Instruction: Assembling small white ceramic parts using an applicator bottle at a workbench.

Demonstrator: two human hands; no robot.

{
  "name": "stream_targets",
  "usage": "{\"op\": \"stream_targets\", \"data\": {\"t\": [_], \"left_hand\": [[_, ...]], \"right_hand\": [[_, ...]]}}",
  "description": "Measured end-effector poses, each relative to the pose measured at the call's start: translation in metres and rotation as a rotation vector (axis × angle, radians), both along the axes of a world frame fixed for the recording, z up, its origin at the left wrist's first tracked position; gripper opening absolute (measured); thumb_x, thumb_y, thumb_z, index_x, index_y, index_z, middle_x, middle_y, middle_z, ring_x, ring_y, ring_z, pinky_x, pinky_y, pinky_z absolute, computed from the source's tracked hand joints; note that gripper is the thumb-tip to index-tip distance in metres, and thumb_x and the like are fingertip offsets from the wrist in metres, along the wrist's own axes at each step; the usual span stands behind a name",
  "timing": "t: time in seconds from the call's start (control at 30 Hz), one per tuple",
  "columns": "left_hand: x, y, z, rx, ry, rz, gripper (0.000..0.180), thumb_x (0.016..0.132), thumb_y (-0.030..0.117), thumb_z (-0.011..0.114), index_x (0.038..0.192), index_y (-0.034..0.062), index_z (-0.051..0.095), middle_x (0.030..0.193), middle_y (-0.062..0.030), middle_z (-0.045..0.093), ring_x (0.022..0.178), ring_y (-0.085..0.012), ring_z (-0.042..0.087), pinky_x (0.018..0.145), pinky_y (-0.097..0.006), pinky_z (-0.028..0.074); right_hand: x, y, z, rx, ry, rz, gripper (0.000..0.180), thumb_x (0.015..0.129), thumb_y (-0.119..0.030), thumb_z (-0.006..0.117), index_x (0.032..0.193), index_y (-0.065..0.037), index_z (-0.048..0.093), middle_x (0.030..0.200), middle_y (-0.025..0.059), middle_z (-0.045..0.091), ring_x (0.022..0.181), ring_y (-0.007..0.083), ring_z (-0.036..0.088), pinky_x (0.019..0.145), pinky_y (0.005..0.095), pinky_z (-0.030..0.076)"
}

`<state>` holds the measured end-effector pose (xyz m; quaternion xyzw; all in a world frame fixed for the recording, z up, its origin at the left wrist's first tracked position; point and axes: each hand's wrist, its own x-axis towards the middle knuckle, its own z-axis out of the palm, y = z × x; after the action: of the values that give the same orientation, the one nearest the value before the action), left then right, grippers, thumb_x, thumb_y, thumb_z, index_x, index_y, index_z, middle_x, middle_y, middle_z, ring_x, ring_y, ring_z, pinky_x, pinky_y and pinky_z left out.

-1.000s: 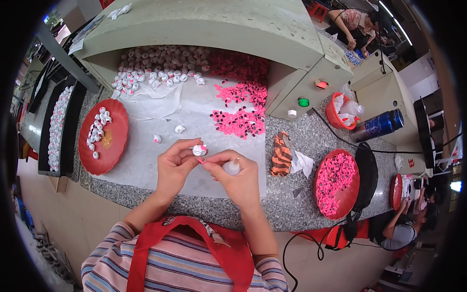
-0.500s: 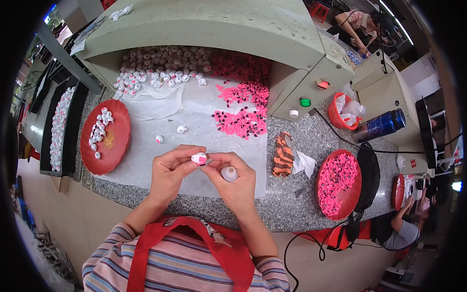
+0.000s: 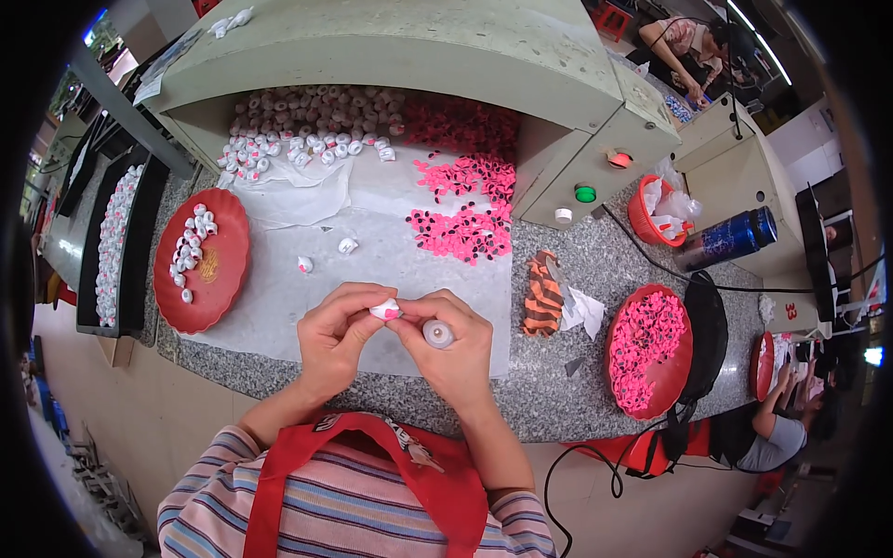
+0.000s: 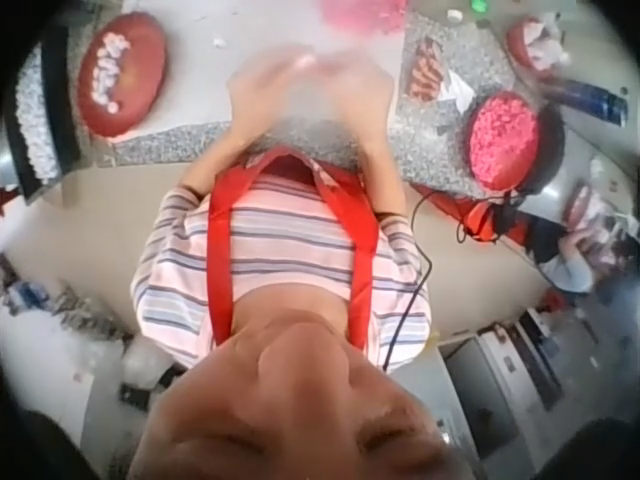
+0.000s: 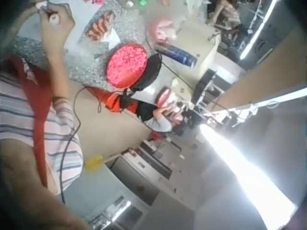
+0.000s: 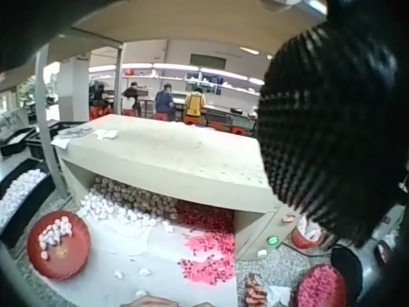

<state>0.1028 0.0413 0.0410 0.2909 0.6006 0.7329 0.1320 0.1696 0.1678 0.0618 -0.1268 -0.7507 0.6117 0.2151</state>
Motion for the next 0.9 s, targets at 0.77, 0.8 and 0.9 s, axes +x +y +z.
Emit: {"op": "stream_targets", "data": {"t": [0.77, 0.8, 0.9], "left_hand": [[-0.011, -0.015, 0.002, 0.068, -0.352, -0.202, 0.034, 0.079, -0.004, 0.055, 0.112, -0.0035, 0.046, 0.091, -0.0131, 0.059, 0.081, -0.0157, 0.06, 0.068, -0.025, 0.05], [-0.01, -0.016, 0.001, 0.025, -0.315, -0.186, 0.03, 0.079, -0.003, 0.055, 0.109, -0.0027, 0.05, 0.088, -0.0101, 0.06, 0.08, -0.015, 0.06, 0.069, -0.024, 0.049], [-0.009, -0.02, -0.001, -0.019, -0.297, -0.128, 0.026, 0.079, -0.002, 0.056, 0.105, -0.0019, 0.054, 0.086, -0.0074, 0.061, 0.078, -0.0142, 0.06, 0.068, -0.022, 0.048]], "right_hand": [[-0.008, 0.004, -0.02, -0.28, 0.146, 0.174, 0.021, 0.068, 0.009, 0.063, 0.087, 0.003, 0.059, 0.088, 0.0128, 0.058, 0.068, 0.0134, 0.058, 0.057, 0.021, 0.047], [-0.007, 0.005, -0.019, -0.28, 0.145, 0.177, 0.021, 0.068, 0.009, 0.063, 0.087, 0.003, 0.059, 0.088, 0.0128, 0.058, 0.068, 0.0134, 0.058, 0.057, 0.021, 0.047], [-0.012, 0.002, -0.02, -0.343, 0.016, 0.235, 0.016, 0.07, 0.006, 0.063, 0.085, 0.003, 0.059, 0.086, 0.0139, 0.059, 0.066, 0.0139, 0.058, 0.054, 0.0219, 0.046]]}}
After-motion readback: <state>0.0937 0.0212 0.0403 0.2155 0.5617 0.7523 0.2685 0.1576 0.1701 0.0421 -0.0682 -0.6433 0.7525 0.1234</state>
